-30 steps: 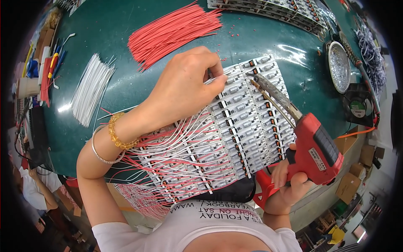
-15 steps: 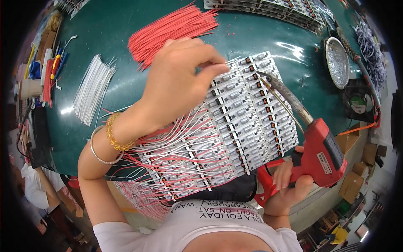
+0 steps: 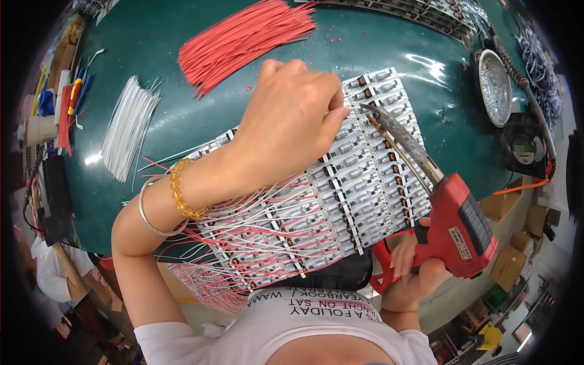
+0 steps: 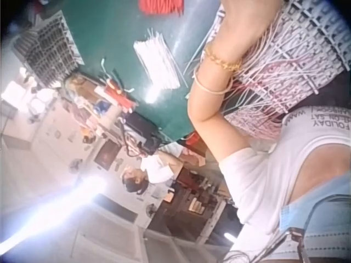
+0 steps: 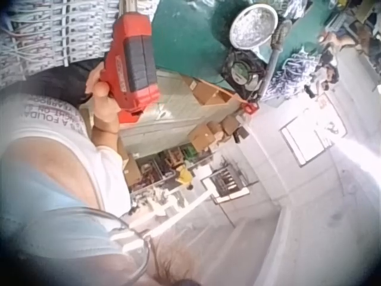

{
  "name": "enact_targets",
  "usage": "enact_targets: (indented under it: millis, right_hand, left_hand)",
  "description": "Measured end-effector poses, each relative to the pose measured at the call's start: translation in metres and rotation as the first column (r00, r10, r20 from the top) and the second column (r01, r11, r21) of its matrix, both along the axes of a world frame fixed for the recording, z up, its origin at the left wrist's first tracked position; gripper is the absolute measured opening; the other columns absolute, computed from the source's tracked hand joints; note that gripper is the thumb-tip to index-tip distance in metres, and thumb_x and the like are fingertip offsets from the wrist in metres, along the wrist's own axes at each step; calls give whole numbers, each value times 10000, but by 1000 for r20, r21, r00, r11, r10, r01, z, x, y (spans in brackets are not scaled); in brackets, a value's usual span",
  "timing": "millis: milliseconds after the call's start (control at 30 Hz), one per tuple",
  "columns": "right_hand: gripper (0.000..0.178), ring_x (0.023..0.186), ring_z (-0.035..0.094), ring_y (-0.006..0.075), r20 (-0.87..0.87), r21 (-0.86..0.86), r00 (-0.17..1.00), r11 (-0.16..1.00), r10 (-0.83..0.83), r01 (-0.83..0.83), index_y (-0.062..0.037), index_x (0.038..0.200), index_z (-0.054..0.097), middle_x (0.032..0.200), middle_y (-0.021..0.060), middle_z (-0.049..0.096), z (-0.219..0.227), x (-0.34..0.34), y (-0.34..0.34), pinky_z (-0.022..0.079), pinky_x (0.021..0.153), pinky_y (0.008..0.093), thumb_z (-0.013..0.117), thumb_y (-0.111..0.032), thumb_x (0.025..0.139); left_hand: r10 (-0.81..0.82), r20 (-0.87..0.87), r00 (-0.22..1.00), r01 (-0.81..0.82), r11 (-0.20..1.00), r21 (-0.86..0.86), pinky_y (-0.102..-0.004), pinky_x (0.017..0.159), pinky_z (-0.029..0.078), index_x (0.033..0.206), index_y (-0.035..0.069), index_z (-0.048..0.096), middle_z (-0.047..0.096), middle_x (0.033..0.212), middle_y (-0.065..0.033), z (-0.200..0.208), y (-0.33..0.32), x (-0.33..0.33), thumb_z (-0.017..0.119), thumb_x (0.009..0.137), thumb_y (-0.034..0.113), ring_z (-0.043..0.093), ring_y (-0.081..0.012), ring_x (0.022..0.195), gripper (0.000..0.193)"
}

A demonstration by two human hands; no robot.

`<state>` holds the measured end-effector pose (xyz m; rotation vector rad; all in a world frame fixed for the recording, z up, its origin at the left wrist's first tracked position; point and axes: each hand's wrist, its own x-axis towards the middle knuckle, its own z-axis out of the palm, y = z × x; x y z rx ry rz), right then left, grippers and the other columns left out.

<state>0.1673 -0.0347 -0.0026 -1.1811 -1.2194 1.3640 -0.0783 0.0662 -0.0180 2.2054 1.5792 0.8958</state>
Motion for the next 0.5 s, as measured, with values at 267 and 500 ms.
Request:
enact_targets:
  millis: [267, 500]
  right_hand:
    - [764, 391, 440, 96, 63, 4, 998, 1000, 5, -6, 115, 1176, 398, 505, 14, 449, -1, -2, -3, 367, 371, 223, 593, -536, 829]
    - [817, 365, 421, 92, 33, -18, 999, 999, -43, 44, 126, 1231, 373, 488, 1, 437, 1, -3, -6, 358, 369, 209, 610, -536, 816]
  left_hand:
    - [0, 14, 1000, 0, 1000, -12, -391, 730, 359, 690, 35, 603, 619, 679, -75, 0, 1, -1, 629, 768, 111, 536, -267, 714, 112]
    - [-2, 26, 1000, 2, 1000, -28, -388, 730, 362, 689, 35, 610, 621, 676, -75, 0, 2, -1, 632, 766, 117, 540, -265, 714, 114]
